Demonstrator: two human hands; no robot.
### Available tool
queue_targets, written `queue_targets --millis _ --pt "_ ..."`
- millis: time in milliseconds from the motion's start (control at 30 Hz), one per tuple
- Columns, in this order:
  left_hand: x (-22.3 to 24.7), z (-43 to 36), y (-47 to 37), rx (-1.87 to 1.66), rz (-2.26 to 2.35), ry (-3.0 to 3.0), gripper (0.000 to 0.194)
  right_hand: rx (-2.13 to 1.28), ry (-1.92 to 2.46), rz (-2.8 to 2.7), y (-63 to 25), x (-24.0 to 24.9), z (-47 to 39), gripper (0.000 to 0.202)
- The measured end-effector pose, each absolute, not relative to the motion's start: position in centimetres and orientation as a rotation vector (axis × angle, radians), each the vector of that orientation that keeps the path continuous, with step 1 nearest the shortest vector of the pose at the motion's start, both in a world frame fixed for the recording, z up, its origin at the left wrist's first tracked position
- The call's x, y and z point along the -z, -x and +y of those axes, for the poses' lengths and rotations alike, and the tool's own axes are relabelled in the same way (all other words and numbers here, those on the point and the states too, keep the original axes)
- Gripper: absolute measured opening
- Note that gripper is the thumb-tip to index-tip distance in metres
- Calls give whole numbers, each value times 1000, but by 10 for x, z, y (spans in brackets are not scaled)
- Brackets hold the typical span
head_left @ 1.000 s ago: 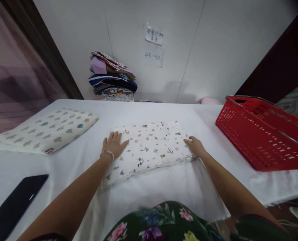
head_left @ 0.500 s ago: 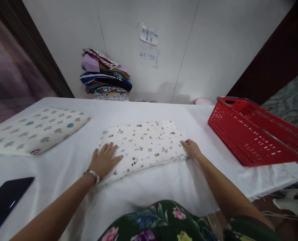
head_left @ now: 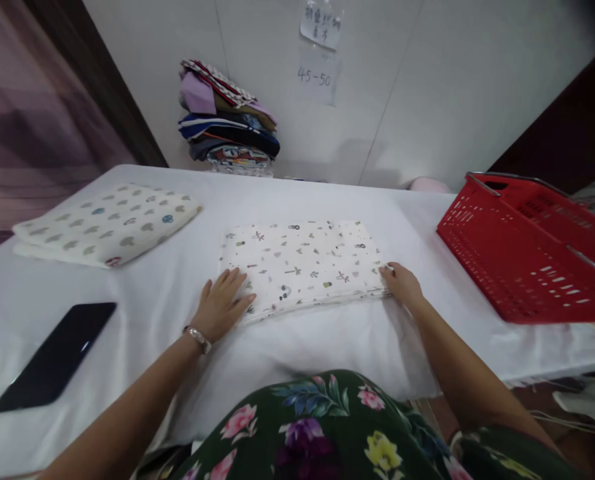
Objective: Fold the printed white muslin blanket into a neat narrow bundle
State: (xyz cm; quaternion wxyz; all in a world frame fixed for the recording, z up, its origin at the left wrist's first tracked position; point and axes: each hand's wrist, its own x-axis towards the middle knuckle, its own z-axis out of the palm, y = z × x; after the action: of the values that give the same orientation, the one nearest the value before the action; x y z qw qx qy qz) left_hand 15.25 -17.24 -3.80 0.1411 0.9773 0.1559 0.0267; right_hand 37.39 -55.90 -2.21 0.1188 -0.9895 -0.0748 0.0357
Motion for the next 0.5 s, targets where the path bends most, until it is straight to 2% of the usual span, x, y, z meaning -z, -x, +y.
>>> queue_targets --millis 133,233,367,500 --pt "48 -178 -138 -148 466 -2806 55 -90 2931 -285 -372 27 -562 48" --pt "49 -175 -138 -253 547 -2705 53 83 2948 -460 -372 30 -559 48" --pt "37 -164 -149 -351 823 -2497 54 317 2716 -864 -368 34 -529 49" --pt "20 -150 -165 -232 1083 -2185 66 203 2518 -1043 -354 25 -468 51"
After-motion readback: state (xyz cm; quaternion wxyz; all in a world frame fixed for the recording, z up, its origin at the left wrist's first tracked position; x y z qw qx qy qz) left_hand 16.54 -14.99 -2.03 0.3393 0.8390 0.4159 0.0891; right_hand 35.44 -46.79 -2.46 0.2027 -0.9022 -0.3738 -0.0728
